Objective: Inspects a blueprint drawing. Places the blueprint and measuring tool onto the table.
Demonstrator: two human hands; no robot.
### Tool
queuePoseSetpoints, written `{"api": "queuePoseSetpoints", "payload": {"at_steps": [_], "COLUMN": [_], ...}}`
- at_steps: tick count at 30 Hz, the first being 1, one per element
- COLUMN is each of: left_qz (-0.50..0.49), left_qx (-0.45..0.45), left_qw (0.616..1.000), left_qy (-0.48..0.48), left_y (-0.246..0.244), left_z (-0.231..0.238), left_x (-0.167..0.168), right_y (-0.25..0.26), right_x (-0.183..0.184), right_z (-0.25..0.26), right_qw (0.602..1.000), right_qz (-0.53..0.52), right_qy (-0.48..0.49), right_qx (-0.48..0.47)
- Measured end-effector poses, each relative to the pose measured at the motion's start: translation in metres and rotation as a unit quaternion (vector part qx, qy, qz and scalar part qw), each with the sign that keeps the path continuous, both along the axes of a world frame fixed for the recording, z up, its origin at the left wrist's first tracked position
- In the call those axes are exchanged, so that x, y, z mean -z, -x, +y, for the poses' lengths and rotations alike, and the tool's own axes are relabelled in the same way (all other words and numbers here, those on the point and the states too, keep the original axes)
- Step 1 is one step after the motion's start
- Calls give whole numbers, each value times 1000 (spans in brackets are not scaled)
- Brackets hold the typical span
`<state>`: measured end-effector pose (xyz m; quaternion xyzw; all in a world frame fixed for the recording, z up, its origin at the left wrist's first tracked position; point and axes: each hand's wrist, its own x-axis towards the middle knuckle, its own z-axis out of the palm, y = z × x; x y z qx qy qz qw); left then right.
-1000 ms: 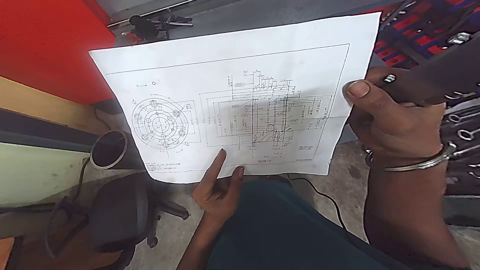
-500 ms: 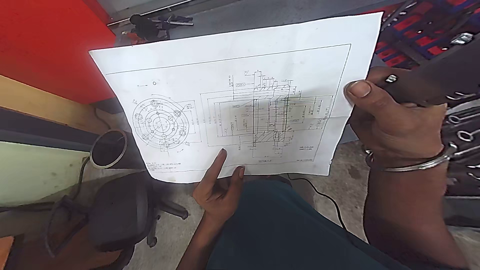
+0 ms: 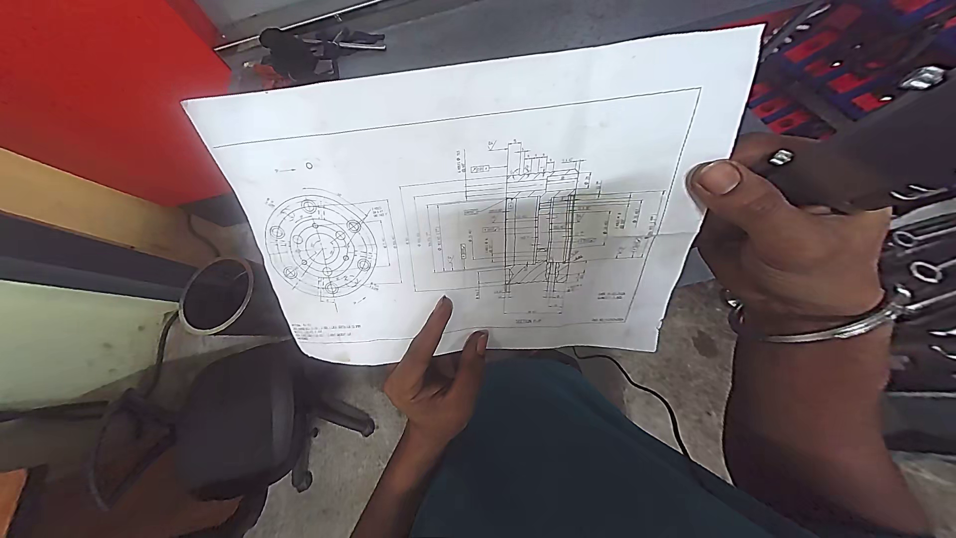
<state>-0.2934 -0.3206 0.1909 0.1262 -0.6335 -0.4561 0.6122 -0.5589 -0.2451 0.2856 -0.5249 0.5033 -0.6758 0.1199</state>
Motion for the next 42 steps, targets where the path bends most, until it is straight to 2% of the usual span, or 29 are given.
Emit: {"api": "queuePoseSetpoints", "payload": {"at_steps": [42], "left_qz": [-13], "left_qx": [-7], "left_qw": [1000], "left_qy": [10], "left_y": [3], "left_z": [0], "left_x": [-3], "right_y": [3], "right_x": [0], "right_z": [3], "right_qw": [1000], "right_qz": [-13], "right_qy": [0], "right_qx": [3]}}
